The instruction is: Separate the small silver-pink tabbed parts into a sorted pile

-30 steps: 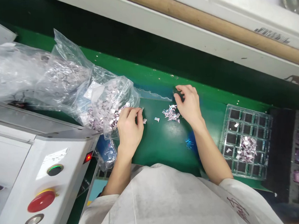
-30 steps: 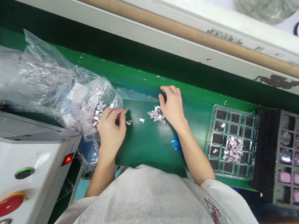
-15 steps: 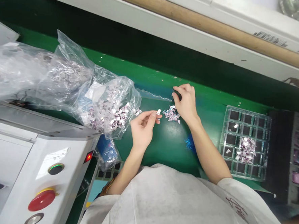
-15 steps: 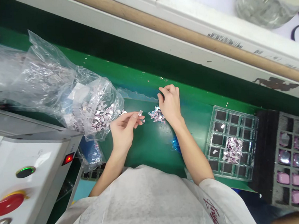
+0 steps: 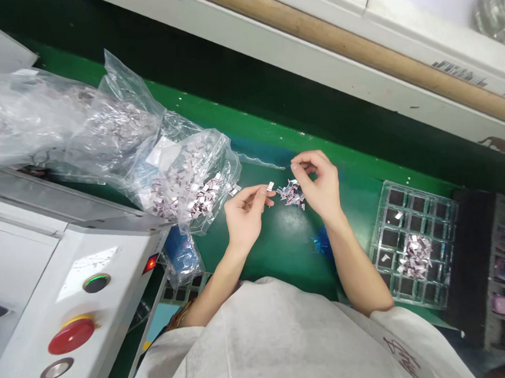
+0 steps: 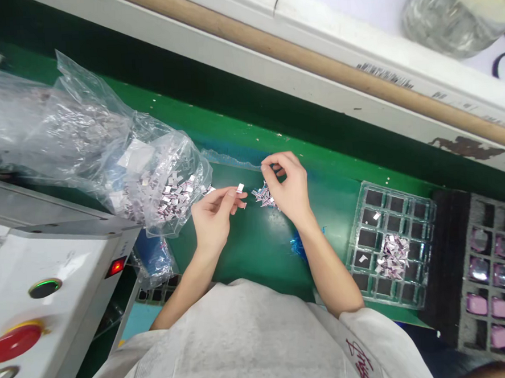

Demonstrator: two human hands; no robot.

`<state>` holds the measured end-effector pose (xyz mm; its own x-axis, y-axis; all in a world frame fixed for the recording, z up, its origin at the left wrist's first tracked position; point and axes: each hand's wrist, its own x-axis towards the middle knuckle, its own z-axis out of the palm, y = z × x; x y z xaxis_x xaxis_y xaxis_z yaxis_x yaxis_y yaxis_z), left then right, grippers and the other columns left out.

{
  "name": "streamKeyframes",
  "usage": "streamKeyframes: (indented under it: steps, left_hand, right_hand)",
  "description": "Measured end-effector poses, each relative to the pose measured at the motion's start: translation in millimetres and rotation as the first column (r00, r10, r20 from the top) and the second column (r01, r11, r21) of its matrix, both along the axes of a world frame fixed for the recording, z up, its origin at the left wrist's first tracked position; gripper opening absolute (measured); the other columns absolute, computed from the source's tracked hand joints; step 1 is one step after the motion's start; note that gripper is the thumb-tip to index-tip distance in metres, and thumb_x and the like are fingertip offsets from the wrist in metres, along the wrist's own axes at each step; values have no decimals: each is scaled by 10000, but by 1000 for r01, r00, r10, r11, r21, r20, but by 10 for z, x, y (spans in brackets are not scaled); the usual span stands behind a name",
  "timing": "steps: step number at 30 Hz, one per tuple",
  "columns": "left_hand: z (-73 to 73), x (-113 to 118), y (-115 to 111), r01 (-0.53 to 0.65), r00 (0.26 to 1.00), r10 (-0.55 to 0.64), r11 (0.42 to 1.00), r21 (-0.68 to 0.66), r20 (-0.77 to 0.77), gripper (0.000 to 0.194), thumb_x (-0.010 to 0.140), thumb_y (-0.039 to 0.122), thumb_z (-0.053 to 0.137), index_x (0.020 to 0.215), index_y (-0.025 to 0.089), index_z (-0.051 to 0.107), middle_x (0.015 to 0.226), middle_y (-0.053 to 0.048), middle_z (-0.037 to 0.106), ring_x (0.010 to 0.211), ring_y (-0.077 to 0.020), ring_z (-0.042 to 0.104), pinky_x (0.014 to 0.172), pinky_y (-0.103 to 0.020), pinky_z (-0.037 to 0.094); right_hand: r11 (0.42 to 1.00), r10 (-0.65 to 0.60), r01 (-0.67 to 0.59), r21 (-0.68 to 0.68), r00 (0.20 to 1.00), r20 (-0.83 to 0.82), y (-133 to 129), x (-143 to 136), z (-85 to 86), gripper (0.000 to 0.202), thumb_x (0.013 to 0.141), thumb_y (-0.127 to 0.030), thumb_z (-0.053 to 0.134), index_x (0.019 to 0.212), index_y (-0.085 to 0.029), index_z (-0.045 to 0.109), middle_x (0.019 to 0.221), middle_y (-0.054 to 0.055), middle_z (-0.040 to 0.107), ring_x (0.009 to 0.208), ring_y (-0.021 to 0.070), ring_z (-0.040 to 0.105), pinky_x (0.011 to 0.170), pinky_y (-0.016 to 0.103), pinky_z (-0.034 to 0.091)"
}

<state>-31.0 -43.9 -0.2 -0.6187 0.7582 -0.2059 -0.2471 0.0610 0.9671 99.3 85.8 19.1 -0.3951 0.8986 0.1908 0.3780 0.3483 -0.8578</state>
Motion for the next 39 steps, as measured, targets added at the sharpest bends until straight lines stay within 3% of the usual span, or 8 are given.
streamKeyframes:
  steps: [3, 8, 17, 24, 34, 39]
  left_hand:
    - [-10, 4, 9, -12, 1000, 12, 1000, 1, -11, 304, 965, 488, 803, 983, 189, 854, 886, -88, 854, 661, -162, 745, 578, -273, 524]
    - [-30, 16, 8, 3, 1000, -2, 1000, 19, -26, 285, 974, 472, 804, 1005, 195, 862, 908, -80, 855, 683, -160, 753, 606, -275, 559]
    - [-45, 35, 10, -4, 999, 5, 1000, 20, -46, 294, 976, 482, 803, 1016, 198, 864, 917, -77, 854, 696, -164, 756, 623, -281, 574]
    - [-36, 35, 13, -4, 999, 6, 999, 49, -46, 248, 989, 431, 800, 1013, 193, 867, 919, -70, 858, 684, -147, 754, 615, -260, 572]
    - [-57, 43, 6, 1, 997, 2, 999, 41, -77, 283, 979, 464, 798, 1008, 191, 865, 907, -73, 853, 684, -155, 753, 611, -268, 580]
    - [-59, 47, 5, 13, 997, -9, 999, 42, -83, 264, 996, 438, 783, 1020, 188, 863, 915, -71, 854, 688, -147, 756, 612, -256, 577]
  right_hand:
    - [976, 110, -134, -169, 984, -142, -206, -21, 97, 75, 996, -333, 725, 987, -268, 761, 1019, 26, 794, 917, 207, 736, 803, 369, 617]
    - [950, 145, -196, -245, 967, -210, -371, -70, 101, 112, 1020, -364, 728, 988, -264, 767, 1006, 19, 812, 902, 193, 765, 799, 345, 630]
    - [963, 167, -194, -188, 974, -151, -386, -64, 20, 85, 1032, -309, 714, 992, -264, 773, 1067, 37, 780, 935, 193, 750, 817, 349, 629]
    - [957, 141, -184, -225, 971, -193, -391, -63, 9, 80, 1038, -318, 717, 1020, -262, 771, 1048, 33, 773, 894, 190, 760, 807, 353, 632]
    - [976, 148, -165, -143, 981, -122, -383, -92, -27, 85, 1025, -288, 700, 992, -265, 775, 1039, 43, 777, 918, 202, 744, 826, 370, 632]
    - [973, 147, -167, -159, 980, -134, -360, -93, -49, 199, 1005, -256, 686, 1187, -276, 766, 1134, 46, 780, 921, 182, 751, 875, 370, 631]
